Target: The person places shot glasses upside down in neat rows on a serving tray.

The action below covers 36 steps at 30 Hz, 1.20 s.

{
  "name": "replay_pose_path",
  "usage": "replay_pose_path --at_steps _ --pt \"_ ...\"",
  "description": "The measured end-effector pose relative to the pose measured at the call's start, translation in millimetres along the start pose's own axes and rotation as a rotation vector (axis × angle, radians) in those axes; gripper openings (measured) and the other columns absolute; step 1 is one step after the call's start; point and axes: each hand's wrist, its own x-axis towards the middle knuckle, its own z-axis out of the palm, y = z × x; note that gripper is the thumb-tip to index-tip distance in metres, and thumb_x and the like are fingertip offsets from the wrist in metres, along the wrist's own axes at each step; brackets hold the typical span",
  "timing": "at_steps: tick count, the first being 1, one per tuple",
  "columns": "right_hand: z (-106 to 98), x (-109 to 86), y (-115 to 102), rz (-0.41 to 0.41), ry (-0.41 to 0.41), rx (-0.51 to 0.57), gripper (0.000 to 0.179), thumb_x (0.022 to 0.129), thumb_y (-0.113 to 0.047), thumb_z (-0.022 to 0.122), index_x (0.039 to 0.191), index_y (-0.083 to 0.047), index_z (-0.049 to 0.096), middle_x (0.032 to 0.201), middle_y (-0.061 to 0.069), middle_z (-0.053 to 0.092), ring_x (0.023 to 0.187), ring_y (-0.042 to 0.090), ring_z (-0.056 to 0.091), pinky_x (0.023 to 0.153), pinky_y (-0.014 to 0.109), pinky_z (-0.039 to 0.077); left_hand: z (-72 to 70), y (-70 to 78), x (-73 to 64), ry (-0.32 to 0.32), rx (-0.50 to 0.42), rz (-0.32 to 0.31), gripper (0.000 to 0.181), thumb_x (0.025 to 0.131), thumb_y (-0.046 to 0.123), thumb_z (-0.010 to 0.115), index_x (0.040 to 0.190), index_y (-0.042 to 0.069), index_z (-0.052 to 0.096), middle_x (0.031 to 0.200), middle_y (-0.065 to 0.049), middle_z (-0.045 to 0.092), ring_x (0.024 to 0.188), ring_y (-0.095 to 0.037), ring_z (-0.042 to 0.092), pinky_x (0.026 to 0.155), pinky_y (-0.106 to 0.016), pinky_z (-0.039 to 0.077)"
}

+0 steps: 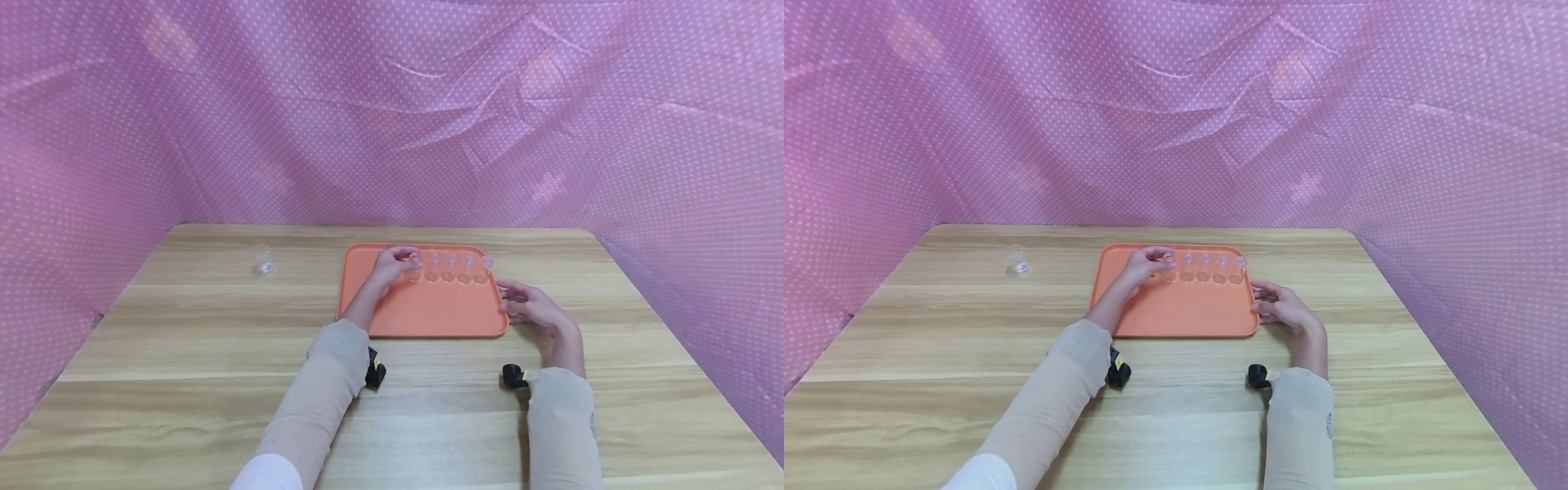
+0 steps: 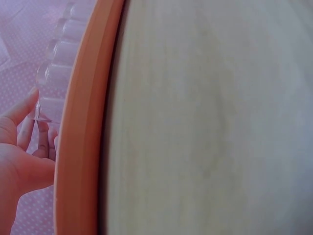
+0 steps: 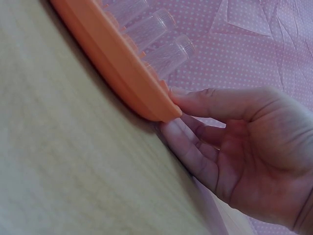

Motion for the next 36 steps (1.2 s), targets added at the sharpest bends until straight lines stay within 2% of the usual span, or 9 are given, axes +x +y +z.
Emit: replay_pose_path --at_steps 9,14,21,24,28,29,32,36 --pt "0 1.4 -3 0.001 -0.011 0.022 0.060 0.088 0.004 0.053 0.141 0.004 0.026 0.126 0.029 0.036 0.093 0.020 0.057 0.080 0.036 0.049 0.4 0.4 2.6 0.002 -0.017 -0.006 0.031 0.078 -0.001 0.068 0.109 -0.003 0.064 0.102 -0.012 0.063 0.084 -0.014 0.055 0.080 -0.029 0.046" --pt "-1 2.1 -3 0.005 -0.008 0.033 0.062 0.087 0.005 0.054 0.141 0.003 0.025 0.131 0.029 0.033 0.096 0.020 0.056 0.082 0.036 0.049 -0.6 1.8 1.8 0.007 0.008 -0.005 0.033 0.078 0.002 0.070 0.110 -0.001 0.064 0.102 -0.008 0.062 0.084 -0.014 0.051 0.078 -0.030 0.045" --pt "-2 1.5 -1 -0.003 -0.015 0.022 0.061 0.087 0.007 0.051 0.141 0.004 0.025 0.127 0.030 0.035 0.094 0.020 0.056 0.081 0.036 0.049 -12.0 16.0 -2.6 -0.002 0.022 0.025 0.043 0.079 0.005 0.071 0.119 -0.002 0.058 0.119 -0.016 0.056 0.092 -0.018 0.051 0.086 -0.037 0.042" --pt "-2 0.7 0 -0.013 -0.023 0.017 0.059 0.087 0.008 0.050 0.141 0.005 0.025 0.125 0.030 0.036 0.092 0.019 0.057 0.081 0.035 0.049 -24.9 28.2 -4.9 0.018 0.071 0.042 0.045 0.078 0.006 0.072 0.121 0.000 0.057 0.122 -0.016 0.055 0.092 -0.017 0.051 0.084 -0.035 0.043" --pt "0 -0.3 0 -0.022 -0.027 0.010 0.058 0.088 0.008 0.049 0.140 0.006 0.024 0.123 0.029 0.037 0.089 0.018 0.058 0.080 0.034 0.050 -53.5 45.9 -11.3 0.053 0.120 0.095 0.042 0.079 0.007 0.071 0.119 0.000 0.058 0.121 -0.014 0.056 0.090 -0.014 0.051 0.081 -0.029 0.044" --pt "0 -0.6 0 -0.024 -0.025 0.009 0.058 0.088 0.008 0.049 0.140 0.007 0.025 0.122 0.029 0.037 0.089 0.017 0.058 0.080 0.033 0.050 -61.7 49.8 -12.9 0.065 0.106 0.112 0.042 0.079 0.006 0.071 0.119 -0.001 0.058 0.120 -0.016 0.057 0.088 -0.013 0.051 0.078 -0.026 0.044" --pt "0 -1.3 1 -0.028 -0.023 0.015 0.058 0.088 0.008 0.050 0.141 0.006 0.024 0.124 0.030 0.036 0.090 0.017 0.058 0.080 0.034 0.050 -90.5 60.8 -18.7 0.094 0.080 0.141 0.041 0.079 0.005 0.071 0.118 -0.002 0.058 0.119 -0.019 0.056 0.086 -0.012 0.050 0.083 -0.030 0.043" --pt "1 -1.6 2 -0.021 -0.019 0.011 0.060 0.087 0.006 0.052 0.141 0.004 0.025 0.129 0.030 0.034 0.094 0.018 0.057 0.081 0.034 0.049 -132.5 68.3 -27.0 0.163 0.129 0.144 0.045 0.079 0.007 0.071 0.120 -0.003 0.056 0.119 -0.019 0.054 0.088 -0.011 0.050 0.086 -0.030 0.042"
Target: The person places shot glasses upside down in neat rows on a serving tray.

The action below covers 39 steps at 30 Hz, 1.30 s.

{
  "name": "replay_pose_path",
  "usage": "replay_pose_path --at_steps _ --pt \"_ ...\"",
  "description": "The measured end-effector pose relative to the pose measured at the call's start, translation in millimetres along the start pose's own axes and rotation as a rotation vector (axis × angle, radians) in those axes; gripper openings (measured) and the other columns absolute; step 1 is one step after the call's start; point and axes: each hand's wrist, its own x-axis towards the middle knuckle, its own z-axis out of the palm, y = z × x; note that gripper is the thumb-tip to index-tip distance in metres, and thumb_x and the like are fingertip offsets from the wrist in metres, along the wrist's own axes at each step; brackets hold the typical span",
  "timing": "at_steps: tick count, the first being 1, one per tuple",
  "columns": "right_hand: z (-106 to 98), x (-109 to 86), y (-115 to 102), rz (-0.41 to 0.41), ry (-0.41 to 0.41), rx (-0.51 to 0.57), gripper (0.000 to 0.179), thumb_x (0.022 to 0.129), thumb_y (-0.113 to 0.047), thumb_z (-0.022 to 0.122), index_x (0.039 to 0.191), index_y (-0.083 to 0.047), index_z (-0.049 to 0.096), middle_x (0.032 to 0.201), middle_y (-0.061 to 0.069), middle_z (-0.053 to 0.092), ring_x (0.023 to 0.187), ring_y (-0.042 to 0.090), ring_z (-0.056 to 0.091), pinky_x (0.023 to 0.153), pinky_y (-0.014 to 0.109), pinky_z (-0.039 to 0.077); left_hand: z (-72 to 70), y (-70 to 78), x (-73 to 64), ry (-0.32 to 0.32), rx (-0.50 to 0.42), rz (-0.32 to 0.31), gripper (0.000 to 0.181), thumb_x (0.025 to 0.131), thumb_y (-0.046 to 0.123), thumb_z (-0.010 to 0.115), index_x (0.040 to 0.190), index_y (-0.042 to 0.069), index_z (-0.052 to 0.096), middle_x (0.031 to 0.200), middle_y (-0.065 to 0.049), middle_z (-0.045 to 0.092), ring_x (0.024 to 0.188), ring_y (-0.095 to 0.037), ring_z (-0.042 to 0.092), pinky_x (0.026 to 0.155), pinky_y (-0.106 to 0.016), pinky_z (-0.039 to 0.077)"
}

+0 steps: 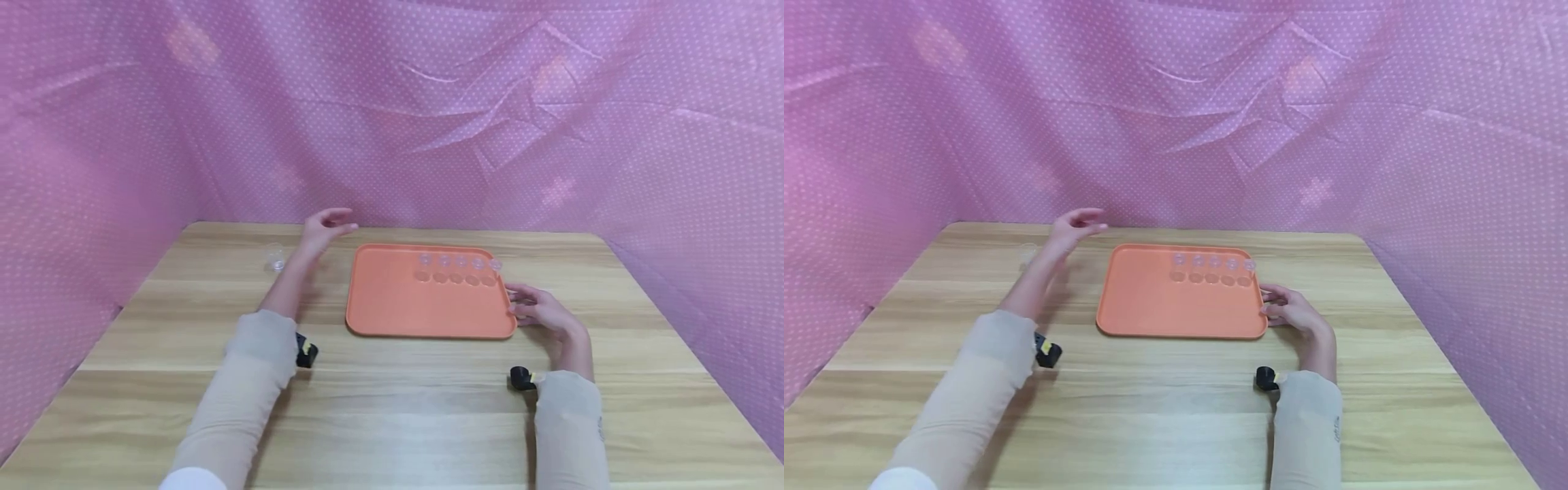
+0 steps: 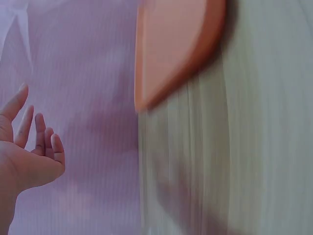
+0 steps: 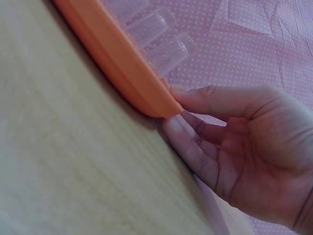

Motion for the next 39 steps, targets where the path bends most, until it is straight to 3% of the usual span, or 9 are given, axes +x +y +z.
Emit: replay_pose_path --at_steps 3,8,11,13,17,24,29,33,39 --pt "-1 -0.2 1 0.012 0.002 -0.010 0.061 0.087 0.004 0.053 0.142 0.003 0.025 0.132 0.030 0.034 0.097 0.018 0.056 0.081 0.035 0.049 -27.8 -2.5 -3.0 0.058 0.046 -0.014 0.046 0.080 0.009 0.071 0.122 -0.001 0.055 0.120 -0.015 0.054 0.091 -0.010 0.048 0.085 -0.027 0.041" --pt "0 -0.1 0 0.027 0.010 -0.011 0.062 0.087 0.003 0.055 0.142 0.002 0.026 0.134 0.029 0.034 0.100 0.019 0.055 0.082 0.036 0.049 -68.7 -13.2 -12.8 0.128 0.129 -0.044 0.049 0.082 0.016 0.070 0.126 0.003 0.052 0.125 -0.010 0.051 0.101 -0.015 0.044 0.091 -0.033 0.037" --pt "-1 -0.5 0 0.018 0.003 -0.013 0.062 0.087 0.003 0.054 0.142 0.002 0.025 0.133 0.029 0.034 0.100 0.019 0.055 0.082 0.036 0.049 -87.4 -22.3 -17.3 0.157 0.198 -0.083 0.052 0.082 0.022 0.070 0.127 0.007 0.051 0.128 -0.008 0.049 0.109 -0.020 0.039 0.092 -0.033 0.035" --pt "-2 -0.6 0 0.016 0.004 -0.013 0.061 0.087 0.004 0.053 0.142 0.003 0.025 0.131 0.029 0.034 0.099 0.019 0.055 0.082 0.036 0.049 -95.5 -27.8 -19.4 0.175 0.197 -0.118 0.053 0.082 0.025 0.071 0.128 0.008 0.051 0.129 -0.007 0.046 0.113 -0.022 0.036 0.093 -0.033 0.034" --pt "-3 -1.1 1 0.011 0.002 -0.022 0.061 0.088 0.005 0.052 0.142 0.002 0.025 0.131 0.028 0.034 0.098 0.019 0.055 0.082 0.036 0.049 -106.0 -38.6 -20.9 0.209 0.177 -0.153 0.056 0.081 0.023 0.071 0.130 0.009 0.049 0.132 -0.008 0.043 0.118 -0.025 0.033 0.097 -0.034 0.032" --pt "-3 -1.3 0 -0.004 -0.006 -0.011 0.061 0.087 0.004 0.053 0.141 0.003 0.025 0.130 0.029 0.034 0.096 0.018 0.056 0.081 0.036 0.049 -115.3 -53.8 -23.8 0.174 0.172 -0.185 0.067 0.081 0.026 0.071 0.137 0.009 0.039 0.138 -0.015 0.033 0.123 -0.030 0.027 0.101 -0.041 0.027" --pt "-3 0.2 2 -0.020 -0.003 0.007 0.059 0.087 0.006 0.052 0.140 0.007 0.025 0.124 0.029 0.036 0.090 0.016 0.057 0.080 0.033 0.050 -118.1 -63.5 -25.0 0.136 0.051 -0.254 0.072 0.080 0.022 0.072 0.141 0.012 0.034 0.139 -0.014 0.024 0.125 -0.027 0.023 0.102 -0.039 0.028" --pt "-1 0.2 2 -0.012 -0.006 0.011 0.060 0.087 0.006 0.052 0.140 0.007 0.024 0.125 0.030 0.036 0.090 0.016 0.058 0.080 0.033 0.049 -120.5 -72.4 -24.0 0.108 0.009 -0.260 0.070 0.081 0.010 0.069 0.141 0.008 0.033 0.136 -0.014 0.029 0.117 -0.022 0.032 0.098 -0.031 0.035" --pt "-2 0.2 0 0.003 -0.001 0.016 0.061 0.087 0.006 0.051 0.141 0.006 0.023 0.128 0.031 0.034 0.092 0.018 0.058 0.082 0.034 0.049 -125.4 -83.7 -21.5 0.048 0.153 -0.189 0.061 0.085 0.005 0.063 0.138 -0.002 0.034 0.121 -0.014 0.044 0.095 -0.010 0.044 0.098 -0.034 0.035"
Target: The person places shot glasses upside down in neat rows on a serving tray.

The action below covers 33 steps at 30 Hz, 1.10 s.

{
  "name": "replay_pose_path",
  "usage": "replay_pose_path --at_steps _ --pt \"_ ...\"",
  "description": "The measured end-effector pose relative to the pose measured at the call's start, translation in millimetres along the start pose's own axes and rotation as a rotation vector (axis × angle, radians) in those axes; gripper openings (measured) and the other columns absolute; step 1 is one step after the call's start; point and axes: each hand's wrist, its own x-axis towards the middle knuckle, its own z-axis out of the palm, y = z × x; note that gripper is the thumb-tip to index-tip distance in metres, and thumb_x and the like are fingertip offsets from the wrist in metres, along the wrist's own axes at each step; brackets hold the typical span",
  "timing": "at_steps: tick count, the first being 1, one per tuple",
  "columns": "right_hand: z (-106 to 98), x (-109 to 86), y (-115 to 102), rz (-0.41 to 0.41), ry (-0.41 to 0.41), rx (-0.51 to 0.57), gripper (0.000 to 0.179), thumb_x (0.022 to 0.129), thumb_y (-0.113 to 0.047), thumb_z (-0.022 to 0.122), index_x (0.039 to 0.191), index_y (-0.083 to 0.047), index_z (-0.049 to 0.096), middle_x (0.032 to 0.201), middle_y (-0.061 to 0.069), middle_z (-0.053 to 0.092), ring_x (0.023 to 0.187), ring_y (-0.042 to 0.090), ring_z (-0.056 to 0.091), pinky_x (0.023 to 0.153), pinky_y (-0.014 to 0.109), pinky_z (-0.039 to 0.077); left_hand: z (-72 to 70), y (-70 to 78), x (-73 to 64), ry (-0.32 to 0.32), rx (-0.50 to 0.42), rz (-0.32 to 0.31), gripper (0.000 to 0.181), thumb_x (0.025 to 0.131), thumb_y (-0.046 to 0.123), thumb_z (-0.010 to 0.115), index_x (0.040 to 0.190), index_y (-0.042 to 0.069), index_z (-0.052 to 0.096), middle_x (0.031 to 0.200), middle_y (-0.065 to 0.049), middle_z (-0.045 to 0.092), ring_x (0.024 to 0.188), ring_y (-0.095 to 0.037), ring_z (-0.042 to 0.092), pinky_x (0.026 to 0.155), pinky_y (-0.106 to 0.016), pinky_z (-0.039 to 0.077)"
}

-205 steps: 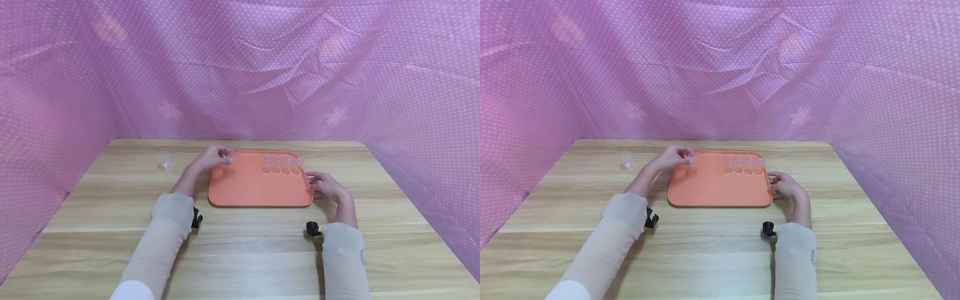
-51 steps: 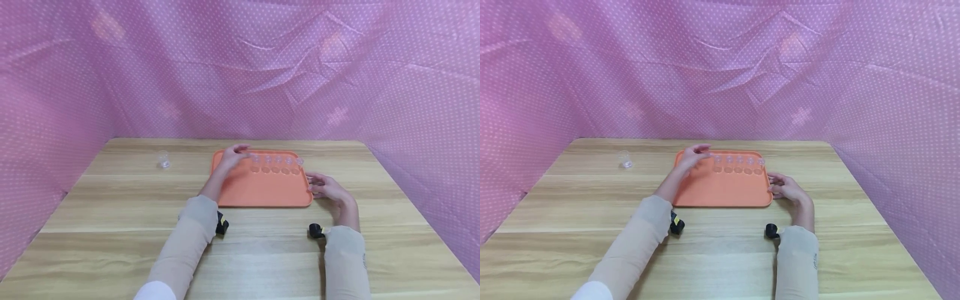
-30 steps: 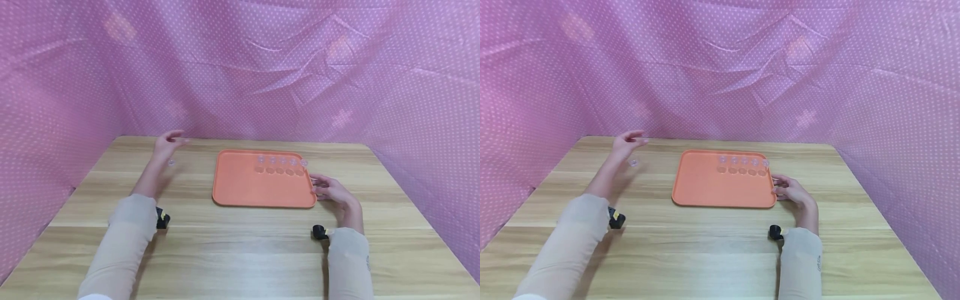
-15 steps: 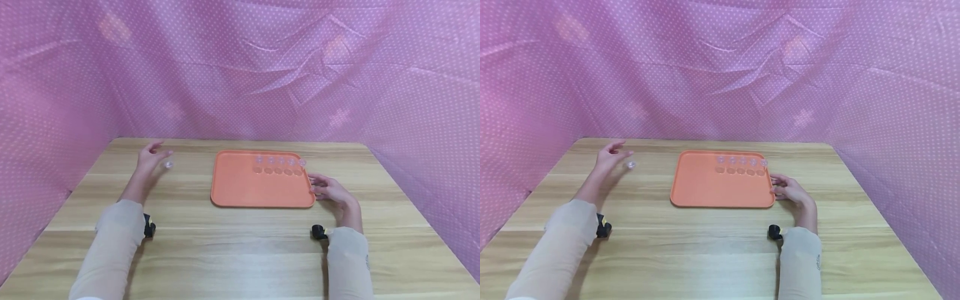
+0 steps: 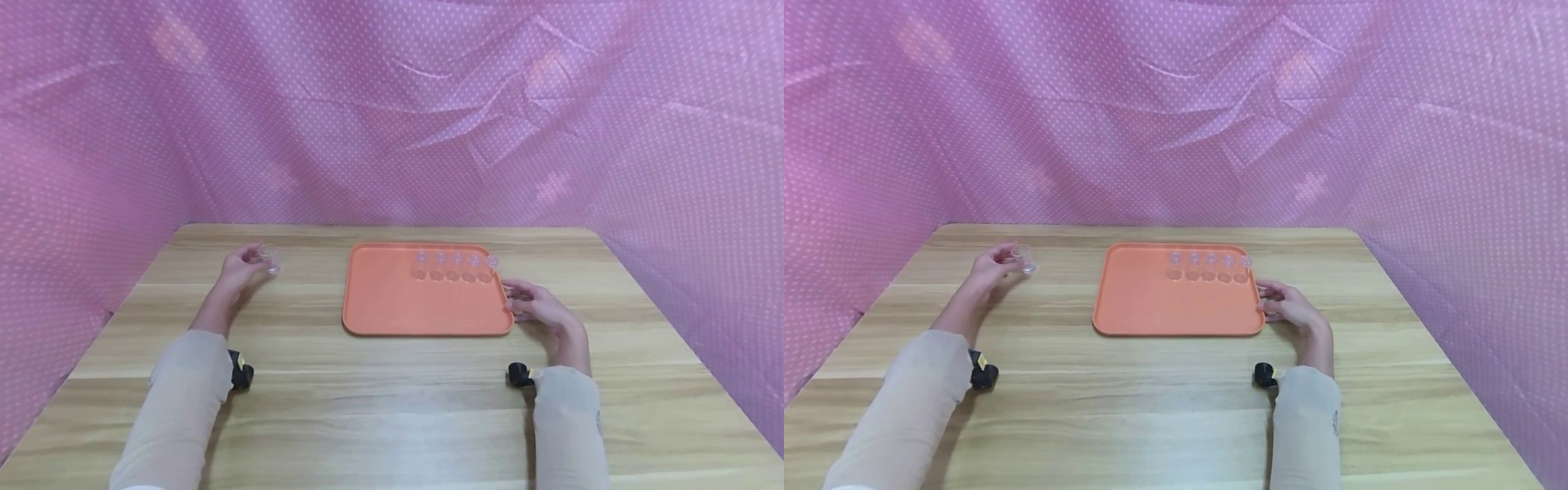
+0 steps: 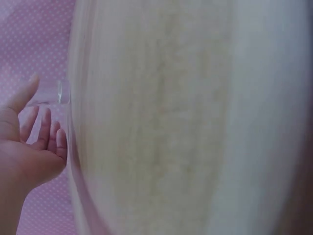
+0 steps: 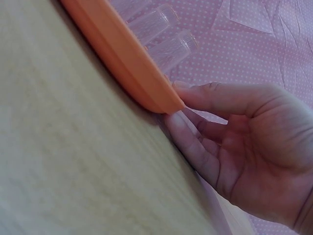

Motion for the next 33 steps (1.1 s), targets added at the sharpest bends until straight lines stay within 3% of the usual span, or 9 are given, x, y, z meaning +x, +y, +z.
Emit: replay_pose_path --at_steps 1,8,18,27,33 --pt "0 -0.1 0 0.001 0.001 -0.003 0.061 0.087 0.006 0.051 0.141 0.006 0.023 0.128 0.031 0.034 0.092 0.018 0.058 0.082 0.034 0.049 -0.3 -1.2 -0.4 -0.002 0.037 0.012 0.059 0.086 0.006 0.063 0.137 -0.003 0.035 0.117 -0.013 0.045 0.093 -0.009 0.044 0.098 -0.034 0.034" --pt "-1 0.1 -2 -0.002 0.001 -0.031 0.060 0.087 0.006 0.051 0.141 0.007 0.024 0.126 0.031 0.036 0.092 0.019 0.058 0.081 0.034 0.049 -0.7 -6.7 -1.8 -0.015 0.049 0.009 0.051 0.086 0.007 0.063 0.132 -0.002 0.043 0.108 -0.009 0.047 0.092 -0.011 0.043 0.094 -0.031 0.035" --pt "-1 1.3 1 0.017 -0.003 0.001 0.058 0.089 0.005 0.048 0.142 0.003 0.024 0.137 0.029 0.030 0.096 0.017 0.058 0.081 0.036 0.049 1.0 -11.3 2.6 -0.037 0.073 -0.012 0.054 0.086 0.009 0.063 0.135 0.000 0.040 0.130 -0.023 0.040 0.118 -0.034 0.037 0.102 -0.040 0.028" --pt "-1 -0.1 -1 0.008 -0.005 -0.005 0.058 0.089 0.005 0.049 0.142 0.004 0.023 0.135 0.030 0.031 0.098 0.019 0.058 0.081 0.036 0.049 2.6 -10.8 2.3 -0.024 0.097 0.018 0.049 0.085 0.008 0.063 0.130 -0.001 0.046 0.125 -0.022 0.043 0.114 -0.032 0.040 0.100 -0.040 0.031" --pt "0 0.1 -2 0.000 -0.002 -0.006 0.059 0.088 0.006 0.049 0.141 0.005 0.023 0.129 0.031 0.034 0.094 0.018 0.058 0.080 0.034 0.049 7.4 -2.3 -0.4 -0.067 0.166 0.071 0.045 0.086 0.007 0.062 0.127 -0.004 0.048 0.119 -0.024 0.049 0.106 -0.030 0.045 0.095 -0.038 0.036"
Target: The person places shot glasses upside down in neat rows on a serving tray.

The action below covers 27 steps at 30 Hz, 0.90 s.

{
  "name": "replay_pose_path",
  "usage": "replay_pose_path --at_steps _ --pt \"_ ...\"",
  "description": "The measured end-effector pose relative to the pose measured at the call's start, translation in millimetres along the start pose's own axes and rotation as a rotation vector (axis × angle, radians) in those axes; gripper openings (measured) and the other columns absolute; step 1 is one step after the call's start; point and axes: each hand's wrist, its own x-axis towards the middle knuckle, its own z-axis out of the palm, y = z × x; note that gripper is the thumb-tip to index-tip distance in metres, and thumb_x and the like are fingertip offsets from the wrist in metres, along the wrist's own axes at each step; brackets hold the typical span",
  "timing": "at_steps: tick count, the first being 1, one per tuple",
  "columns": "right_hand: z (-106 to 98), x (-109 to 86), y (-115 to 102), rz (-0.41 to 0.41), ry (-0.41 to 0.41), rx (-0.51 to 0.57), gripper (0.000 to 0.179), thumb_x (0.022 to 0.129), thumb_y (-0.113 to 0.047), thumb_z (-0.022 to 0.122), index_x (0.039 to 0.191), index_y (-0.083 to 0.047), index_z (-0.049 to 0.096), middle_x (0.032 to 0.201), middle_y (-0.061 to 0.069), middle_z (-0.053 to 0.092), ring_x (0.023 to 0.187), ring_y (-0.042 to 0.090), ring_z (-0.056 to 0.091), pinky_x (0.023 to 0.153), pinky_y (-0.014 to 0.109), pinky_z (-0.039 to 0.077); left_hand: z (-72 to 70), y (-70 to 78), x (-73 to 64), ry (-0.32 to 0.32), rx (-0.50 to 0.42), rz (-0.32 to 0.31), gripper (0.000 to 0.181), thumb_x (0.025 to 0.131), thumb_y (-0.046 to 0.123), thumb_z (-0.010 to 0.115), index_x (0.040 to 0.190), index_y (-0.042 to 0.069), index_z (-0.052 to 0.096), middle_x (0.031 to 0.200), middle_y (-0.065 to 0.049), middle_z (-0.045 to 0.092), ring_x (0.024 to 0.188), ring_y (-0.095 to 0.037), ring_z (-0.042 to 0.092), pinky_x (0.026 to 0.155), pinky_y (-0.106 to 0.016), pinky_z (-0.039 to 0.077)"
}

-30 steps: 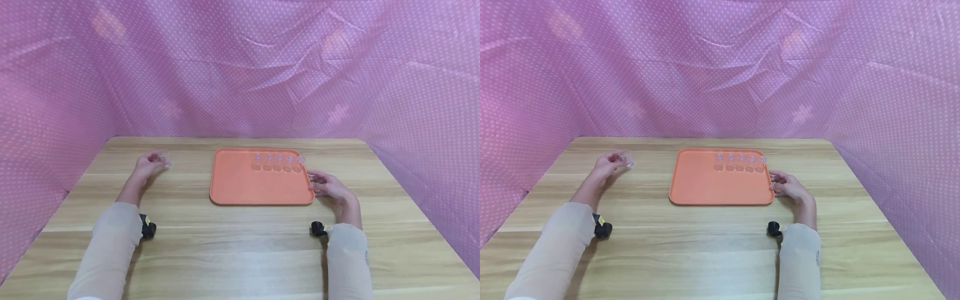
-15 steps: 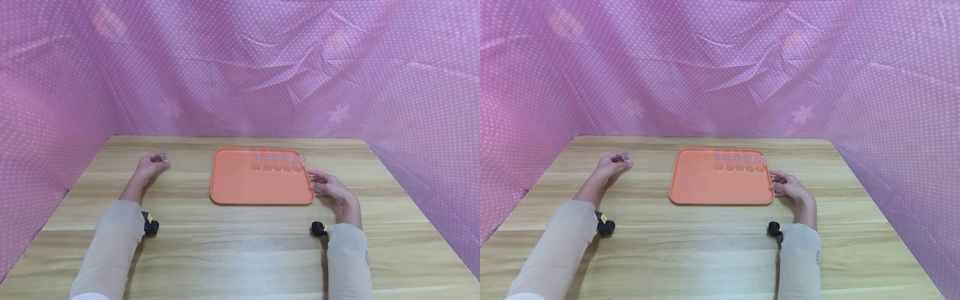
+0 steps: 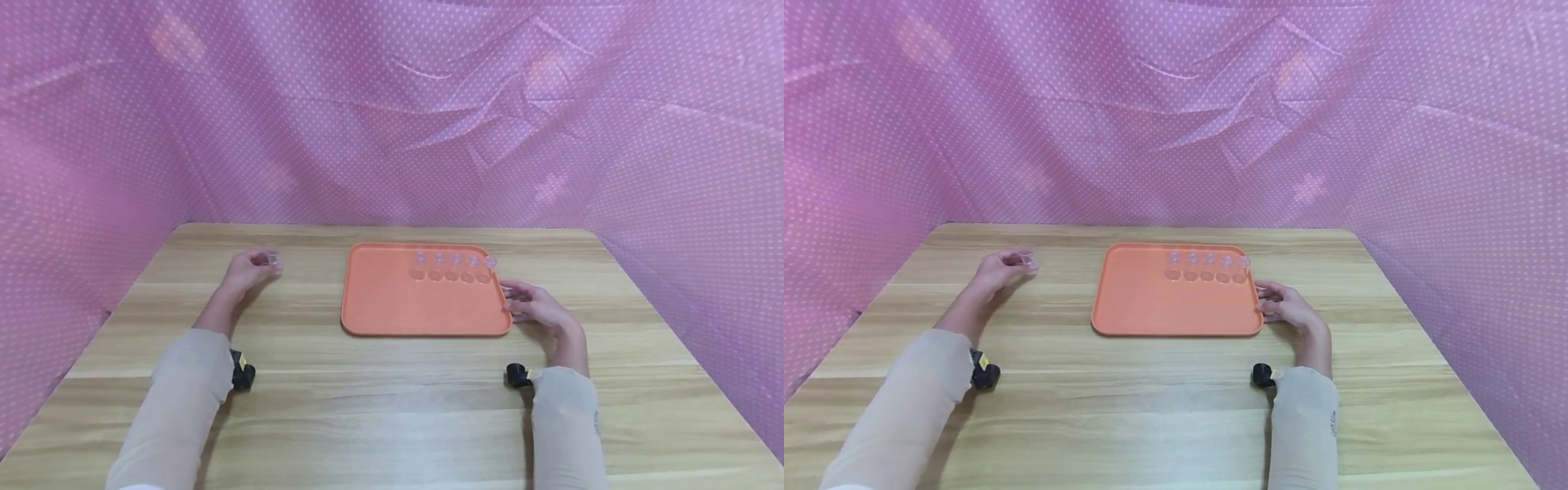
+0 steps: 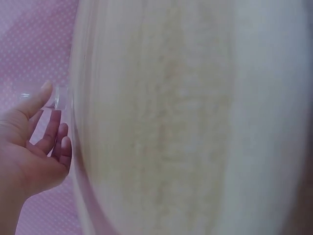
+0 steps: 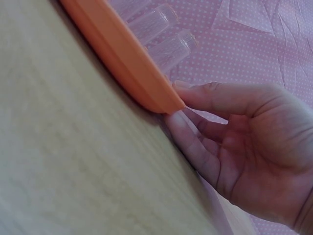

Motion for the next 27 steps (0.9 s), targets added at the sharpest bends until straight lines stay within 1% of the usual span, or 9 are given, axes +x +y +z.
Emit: replay_pose_path --at_steps 4,8,11,13,15,18,20,25,27 --pt "0 -0.2 0 -0.002 -0.004 0.002 0.059 0.089 0.006 0.049 0.141 0.005 0.023 0.129 0.031 0.034 0.093 0.017 0.058 0.080 0.034 0.049 6.2 7.9 -0.8 -0.015 -0.023 0.019 0.043 0.087 0.009 0.062 0.126 -0.003 0.050 0.115 -0.020 0.050 0.101 -0.025 0.046 0.089 -0.032 0.039" --pt "-2 -0.3 0 0.001 -0.006 0.003 0.059 0.089 0.005 0.050 0.142 0.005 0.023 0.132 0.031 0.033 0.095 0.018 0.057 0.081 0.035 0.049 15.6 13.2 -1.5 -0.052 -0.219 -0.012 0.048 0.085 0.008 0.064 0.128 -0.003 0.047 0.115 -0.016 0.047 0.102 -0.024 0.047 0.090 -0.034 0.042" --pt "-2 -0.8 0 0.002 -0.004 0.005 0.059 0.089 0.005 0.050 0.142 0.005 0.023 0.132 0.031 0.033 0.096 0.019 0.057 0.081 0.035 0.049 21.4 16.7 -2.6 -0.088 -0.348 -0.041 0.053 0.082 0.010 0.068 0.130 0.002 0.047 0.118 -0.014 0.047 0.106 -0.027 0.048 0.091 -0.037 0.043" --pt "-2 -1.2 0 0.002 -0.001 0.005 0.059 0.088 0.006 0.050 0.141 0.005 0.023 0.131 0.031 0.033 0.095 0.018 0.058 0.081 0.035 0.049 24.2 21.4 -4.5 -0.109 -0.336 -0.023 0.054 0.082 0.014 0.069 0.131 0.005 0.047 0.118 -0.014 0.047 0.108 -0.031 0.047 0.091 -0.040 0.043" --pt "-1 -1.2 0 0.000 0.003 0.003 0.060 0.088 0.007 0.050 0.141 0.005 0.023 0.129 0.031 0.034 0.093 0.018 0.058 0.081 0.034 0.049 26.6 25.0 -4.4 -0.117 -0.281 0.013 0.054 0.082 0.020 0.070 0.131 0.010 0.049 0.117 -0.014 0.049 0.107 -0.032 0.047 0.090 -0.040 0.043" --pt "-1 -0.7 0 -0.004 0.006 0.005 0.060 0.087 0.007 0.050 0.141 0.006 0.024 0.127 0.030 0.035 0.091 0.017 0.058 0.080 0.033 0.049 29.9 24.1 3.0 -0.137 -0.171 0.083 0.054 0.083 0.026 0.068 0.131 0.013 0.049 0.115 -0.013 0.052 0.105 -0.031 0.049 0.088 -0.038 0.044" --pt "-1 -0.2 1 -0.009 0.006 0.006 0.059 0.087 0.007 0.050 0.141 0.006 0.024 0.126 0.030 0.036 0.090 0.017 0.059 0.080 0.033 0.050 32.5 22.3 8.7 -0.152 -0.141 0.105 0.054 0.082 0.028 0.069 0.131 0.014 0.050 0.114 -0.012 0.053 0.104 -0.029 0.049 0.088 -0.036 0.044" --pt "-1 -0.2 2 -0.011 0.003 0.016 0.059 0.088 0.008 0.049 0.141 0.006 0.024 0.129 0.031 0.034 0.092 0.018 0.059 0.081 0.035 0.049 44.8 20.6 20.8 -0.171 -0.169 0.108 0.054 0.079 0.032 0.071 0.126 0.014 0.053 0.115 -0.012 0.052 0.104 -0.029 0.049 0.088 -0.038 0.044" --pt "-1 -0.3 3 -0.010 0.001 0.020 0.059 0.088 0.008 0.049 0.141 0.006 0.024 0.131 0.031 0.033 0.094 0.019 0.058 0.082 0.036 0.049 51.3 15.2 30.8 -0.159 -0.157 0.139 0.053 0.077 0.035 0.072 0.123 0.015 0.055 0.112 -0.011 0.054 0.101 -0.026 0.050 0.086 -0.034 0.045"
